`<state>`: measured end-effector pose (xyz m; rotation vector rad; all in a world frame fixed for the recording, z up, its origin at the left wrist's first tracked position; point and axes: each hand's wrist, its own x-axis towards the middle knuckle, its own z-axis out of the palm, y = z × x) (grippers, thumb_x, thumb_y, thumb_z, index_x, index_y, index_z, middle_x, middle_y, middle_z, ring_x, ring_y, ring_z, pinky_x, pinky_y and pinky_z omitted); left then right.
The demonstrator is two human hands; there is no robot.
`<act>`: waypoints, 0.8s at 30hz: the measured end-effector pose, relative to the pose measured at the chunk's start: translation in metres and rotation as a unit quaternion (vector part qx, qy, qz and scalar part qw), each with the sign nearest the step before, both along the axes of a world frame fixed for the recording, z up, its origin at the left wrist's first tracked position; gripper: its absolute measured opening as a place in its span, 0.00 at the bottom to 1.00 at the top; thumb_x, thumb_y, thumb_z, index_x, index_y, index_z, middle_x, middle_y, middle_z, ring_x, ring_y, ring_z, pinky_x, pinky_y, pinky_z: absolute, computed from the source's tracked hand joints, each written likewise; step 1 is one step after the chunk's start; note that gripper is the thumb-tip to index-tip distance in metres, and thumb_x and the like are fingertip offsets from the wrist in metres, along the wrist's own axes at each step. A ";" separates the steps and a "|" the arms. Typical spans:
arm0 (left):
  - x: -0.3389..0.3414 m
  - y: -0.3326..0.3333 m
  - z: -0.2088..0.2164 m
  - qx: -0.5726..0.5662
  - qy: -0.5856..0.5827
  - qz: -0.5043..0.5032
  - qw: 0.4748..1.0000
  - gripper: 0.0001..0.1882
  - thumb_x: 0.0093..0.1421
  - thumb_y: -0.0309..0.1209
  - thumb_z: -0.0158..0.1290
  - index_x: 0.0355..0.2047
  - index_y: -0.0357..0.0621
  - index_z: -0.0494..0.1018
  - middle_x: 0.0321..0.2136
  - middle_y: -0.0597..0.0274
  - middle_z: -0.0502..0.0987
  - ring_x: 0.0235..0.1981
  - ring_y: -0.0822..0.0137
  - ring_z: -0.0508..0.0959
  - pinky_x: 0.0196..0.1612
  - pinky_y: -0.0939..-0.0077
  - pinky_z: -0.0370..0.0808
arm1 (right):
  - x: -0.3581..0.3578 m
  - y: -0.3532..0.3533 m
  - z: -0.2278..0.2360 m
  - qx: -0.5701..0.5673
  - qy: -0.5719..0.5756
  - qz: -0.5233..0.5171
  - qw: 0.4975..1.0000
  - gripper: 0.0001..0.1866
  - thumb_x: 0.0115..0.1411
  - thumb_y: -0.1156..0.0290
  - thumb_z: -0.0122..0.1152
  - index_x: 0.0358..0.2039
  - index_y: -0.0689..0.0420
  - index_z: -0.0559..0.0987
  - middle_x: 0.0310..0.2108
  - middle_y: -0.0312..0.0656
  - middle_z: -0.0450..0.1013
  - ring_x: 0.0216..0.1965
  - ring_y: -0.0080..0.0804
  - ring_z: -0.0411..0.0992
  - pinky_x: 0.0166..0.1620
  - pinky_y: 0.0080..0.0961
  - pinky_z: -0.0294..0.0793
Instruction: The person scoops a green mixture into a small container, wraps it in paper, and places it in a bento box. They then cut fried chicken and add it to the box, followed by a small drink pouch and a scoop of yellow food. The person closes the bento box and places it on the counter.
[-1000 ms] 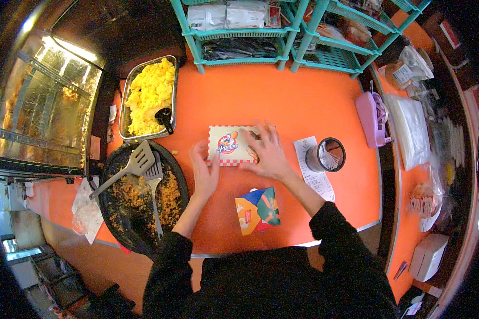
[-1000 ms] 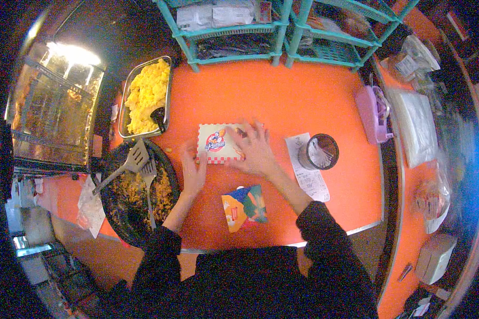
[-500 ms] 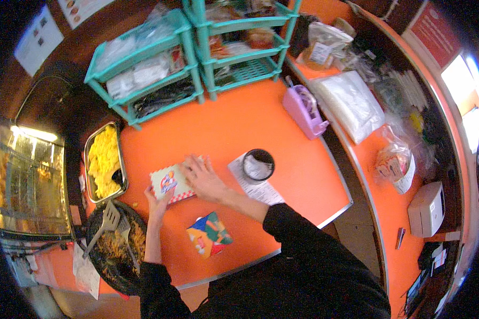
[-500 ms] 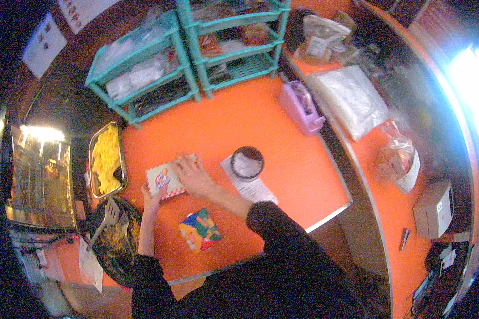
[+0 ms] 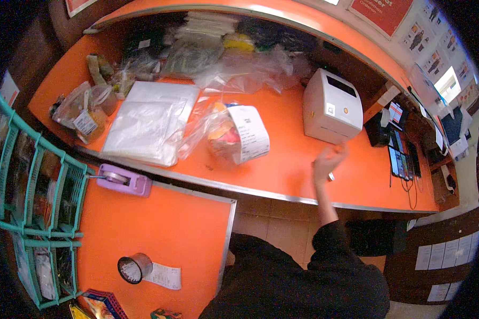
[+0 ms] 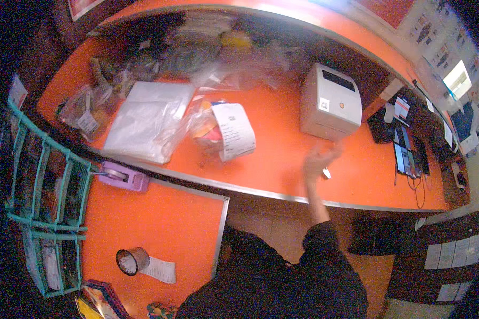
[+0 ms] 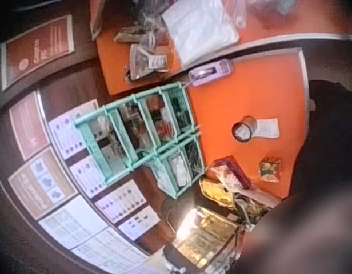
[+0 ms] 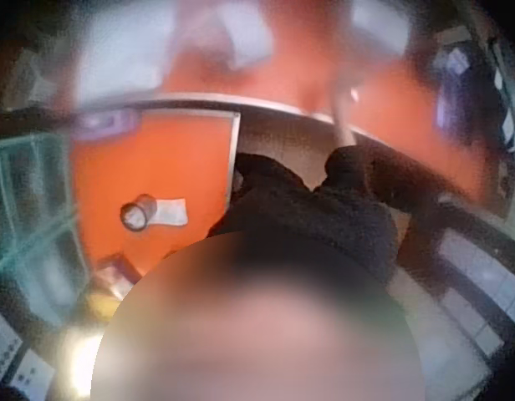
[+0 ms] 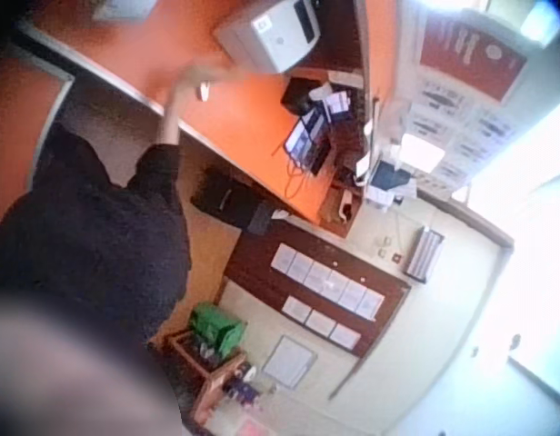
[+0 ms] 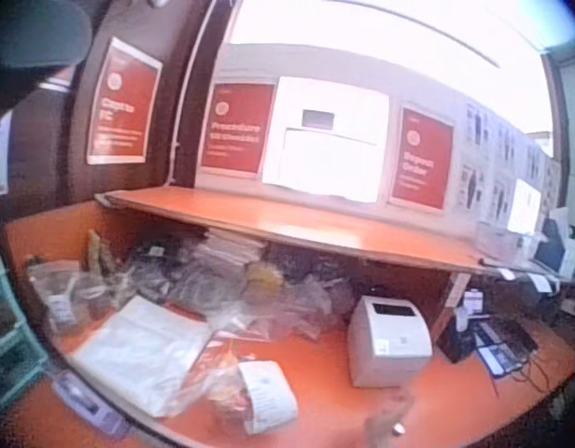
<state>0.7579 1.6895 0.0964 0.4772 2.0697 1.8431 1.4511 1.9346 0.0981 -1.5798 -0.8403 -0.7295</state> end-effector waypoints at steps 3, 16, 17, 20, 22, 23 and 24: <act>0.017 0.021 0.014 0.108 -0.123 -0.022 0.986 0.21 0.58 0.37 0.47 0.49 0.39 0.64 0.41 0.58 0.71 0.42 0.62 0.71 0.51 0.64 0.66 | 0.114 -0.016 -0.007 -0.074 0.241 0.008 0.968 0.16 0.54 0.72 0.52 0.43 0.63 0.65 0.41 0.44 0.66 0.42 0.32 0.64 0.43 0.27 0.65; 0.218 0.054 0.014 0.064 -0.401 -0.197 0.892 0.10 0.60 0.35 0.47 0.39 0.44 0.69 0.32 0.65 0.74 0.30 0.69 0.75 0.34 0.75 0.74 | 0.103 -0.088 -0.025 -0.258 0.308 0.368 0.838 0.26 0.55 0.67 0.58 0.53 0.60 0.64 0.48 0.43 0.66 0.51 0.31 0.64 0.54 0.26 0.61; 0.242 0.054 0.012 0.114 -0.415 -0.160 0.888 0.10 0.60 0.35 0.47 0.39 0.44 0.68 0.29 0.68 0.73 0.24 0.71 0.73 0.28 0.81 0.73 | 0.088 -0.101 -0.030 -0.268 0.219 0.399 0.849 0.25 0.55 0.69 0.59 0.52 0.60 0.66 0.48 0.43 0.67 0.51 0.31 0.64 0.54 0.26 0.61; 0.272 0.028 0.015 0.027 -0.406 -0.146 0.901 0.12 0.59 0.34 0.49 0.41 0.43 0.66 0.26 0.69 0.71 0.22 0.73 0.71 0.27 0.81 0.73 | 0.086 -0.108 -0.038 -0.288 0.221 0.215 0.907 0.18 0.52 0.72 0.60 0.43 0.65 0.72 0.46 0.47 0.68 0.44 0.32 0.68 0.44 0.27 0.69; 0.281 0.010 0.010 0.026 -0.436 -0.148 0.887 0.19 0.56 0.30 0.52 0.46 0.45 0.59 0.35 0.63 0.68 0.31 0.68 0.71 0.34 0.73 0.73 | 0.089 -0.100 -0.032 -0.258 0.206 0.191 0.925 0.17 0.54 0.73 0.56 0.44 0.67 0.71 0.44 0.50 0.69 0.43 0.38 0.68 0.44 0.31 0.67; 0.284 0.002 0.009 -0.002 -0.470 -0.141 0.871 0.23 0.55 0.29 0.53 0.48 0.46 0.55 0.40 0.60 0.66 0.36 0.65 0.71 0.37 0.69 0.74 | 0.083 -0.094 -0.028 -0.273 0.109 0.084 0.952 0.15 0.56 0.75 0.52 0.43 0.67 0.71 0.42 0.50 0.69 0.43 0.42 0.67 0.46 0.33 0.66; 0.285 -0.008 0.012 0.009 -0.509 -0.126 0.851 0.28 0.54 0.27 0.54 0.51 0.47 0.52 0.44 0.57 0.65 0.41 0.62 0.71 0.40 0.64 0.74 | 0.070 -0.087 -0.023 -0.296 0.041 -0.037 0.954 0.13 0.57 0.77 0.48 0.43 0.67 0.71 0.41 0.51 0.70 0.44 0.45 0.67 0.47 0.35 0.65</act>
